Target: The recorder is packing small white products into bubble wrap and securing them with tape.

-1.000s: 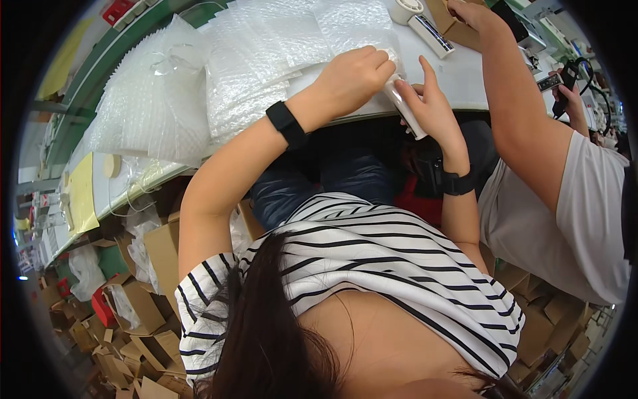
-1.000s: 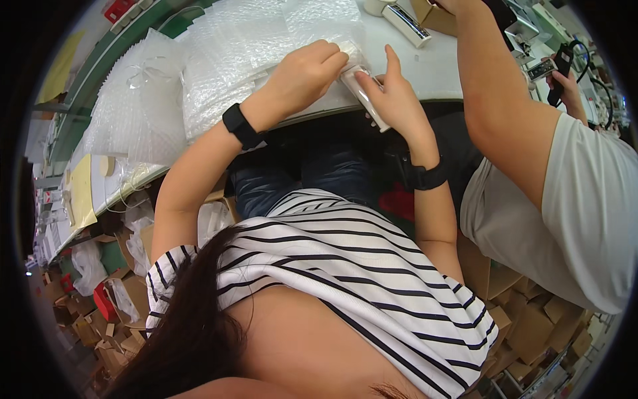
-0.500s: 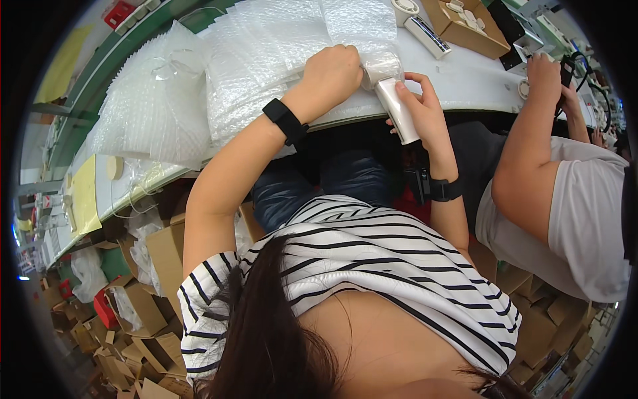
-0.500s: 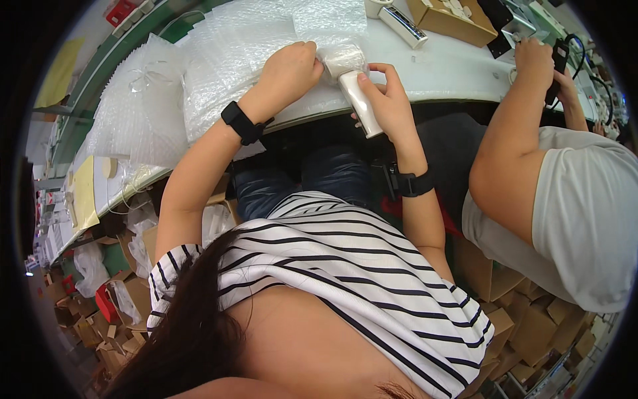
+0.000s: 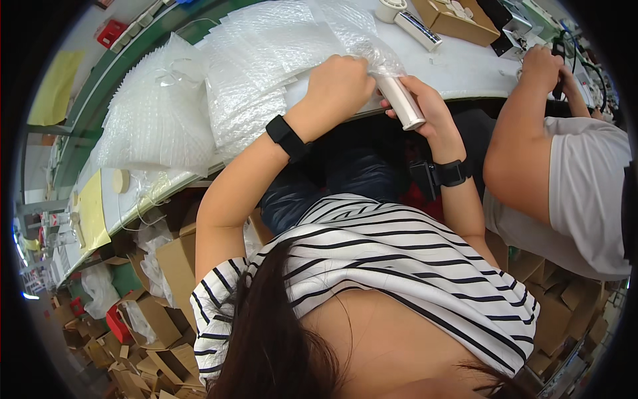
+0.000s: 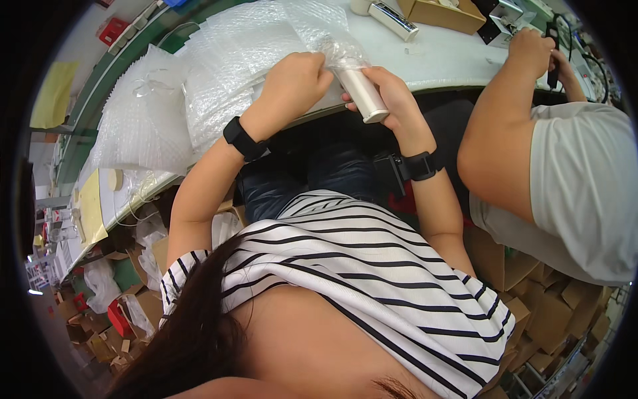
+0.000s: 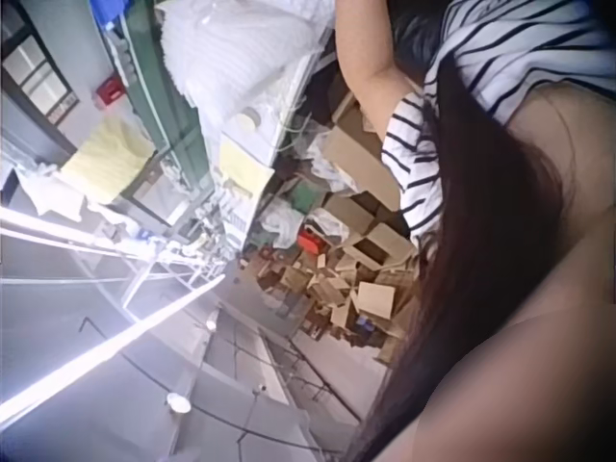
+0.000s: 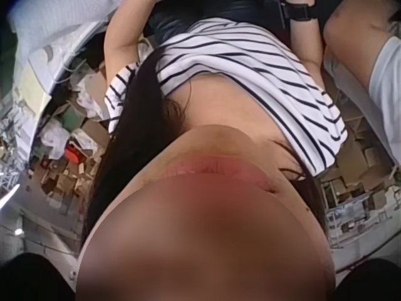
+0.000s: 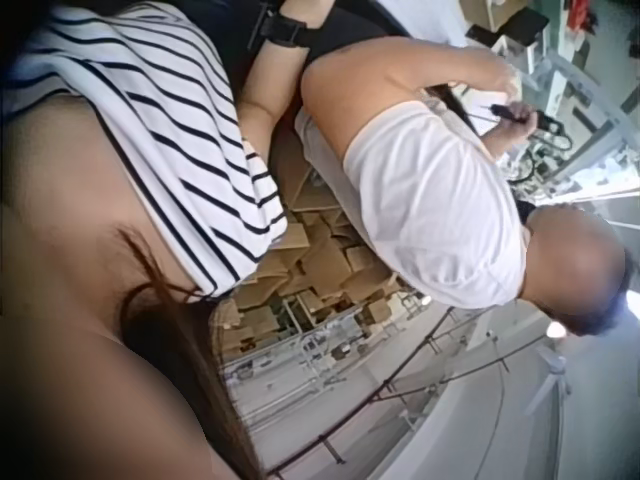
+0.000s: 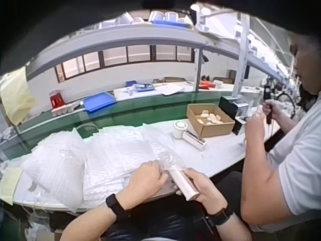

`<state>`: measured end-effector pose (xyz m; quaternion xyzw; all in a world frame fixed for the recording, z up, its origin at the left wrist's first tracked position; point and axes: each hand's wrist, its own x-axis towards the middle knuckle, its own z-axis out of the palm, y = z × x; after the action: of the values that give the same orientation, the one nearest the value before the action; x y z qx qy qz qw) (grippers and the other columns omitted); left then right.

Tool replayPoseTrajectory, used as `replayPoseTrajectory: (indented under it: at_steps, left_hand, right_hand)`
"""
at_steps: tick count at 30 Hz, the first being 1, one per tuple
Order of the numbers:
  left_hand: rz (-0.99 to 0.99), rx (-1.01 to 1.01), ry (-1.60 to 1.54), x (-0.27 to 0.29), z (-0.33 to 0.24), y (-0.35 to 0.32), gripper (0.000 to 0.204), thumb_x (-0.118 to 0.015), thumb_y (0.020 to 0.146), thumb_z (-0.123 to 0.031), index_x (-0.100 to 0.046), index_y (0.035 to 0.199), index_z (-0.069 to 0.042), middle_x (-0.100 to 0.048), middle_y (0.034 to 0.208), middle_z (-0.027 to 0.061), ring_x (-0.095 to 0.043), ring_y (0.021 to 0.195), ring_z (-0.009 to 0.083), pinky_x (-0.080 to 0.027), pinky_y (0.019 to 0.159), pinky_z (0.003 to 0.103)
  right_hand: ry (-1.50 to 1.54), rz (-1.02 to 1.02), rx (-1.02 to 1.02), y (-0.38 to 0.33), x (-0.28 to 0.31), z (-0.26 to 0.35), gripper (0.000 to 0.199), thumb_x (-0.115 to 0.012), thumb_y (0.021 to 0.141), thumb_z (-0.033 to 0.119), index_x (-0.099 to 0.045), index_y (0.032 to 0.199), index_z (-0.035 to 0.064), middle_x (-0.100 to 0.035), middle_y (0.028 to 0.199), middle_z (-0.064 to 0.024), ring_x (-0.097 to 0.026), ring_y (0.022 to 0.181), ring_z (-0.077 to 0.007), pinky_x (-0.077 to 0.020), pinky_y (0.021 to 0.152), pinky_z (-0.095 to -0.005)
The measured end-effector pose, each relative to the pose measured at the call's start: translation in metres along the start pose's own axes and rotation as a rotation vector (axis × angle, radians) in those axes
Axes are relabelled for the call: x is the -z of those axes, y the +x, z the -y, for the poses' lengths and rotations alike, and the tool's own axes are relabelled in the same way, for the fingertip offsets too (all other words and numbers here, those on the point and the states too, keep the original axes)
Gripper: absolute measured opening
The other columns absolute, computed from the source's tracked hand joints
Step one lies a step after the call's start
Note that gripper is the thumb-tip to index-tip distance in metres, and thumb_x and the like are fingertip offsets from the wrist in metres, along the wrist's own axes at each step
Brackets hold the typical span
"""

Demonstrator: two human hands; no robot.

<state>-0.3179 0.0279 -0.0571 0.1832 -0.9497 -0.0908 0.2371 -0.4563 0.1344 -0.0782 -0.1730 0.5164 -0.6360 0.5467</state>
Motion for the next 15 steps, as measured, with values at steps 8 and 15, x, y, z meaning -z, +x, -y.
replayPoseTrajectory:
  at_steps: [8,15]
  left_hand:
    - [-0.054,0.168,-0.012,-0.003,0.023,-0.002,0.027,-0.047,0.079,-0.02,-0.057,0.07,0.003,-0.058,0.069,0.0217,-0.056,0.068,0.0385,-0.046,0.064,0.044]
    - [0.252,-0.147,-0.127,0.015,0.006,-0.002,0.032,-0.041,0.082,-0.02,-0.056,0.072,0.006,-0.056,0.068,0.0247,-0.055,0.069,0.0414,-0.044,0.064,0.046]
  right_hand:
    - [-0.01,0.094,0.0,0.004,-0.004,0.007,0.035,-0.036,0.093,0.023,-0.041,0.109,-0.0072,-0.057,0.092,-0.02,-0.061,0.072,-0.025,-0.0543,0.056,-0.032]
    - [0.092,0.05,-0.011,0.012,-0.011,0.007,0.036,-0.035,0.093,0.023,-0.041,0.108,-0.0097,-0.056,0.094,-0.0222,-0.061,0.073,-0.0282,-0.0551,0.06,-0.0347]
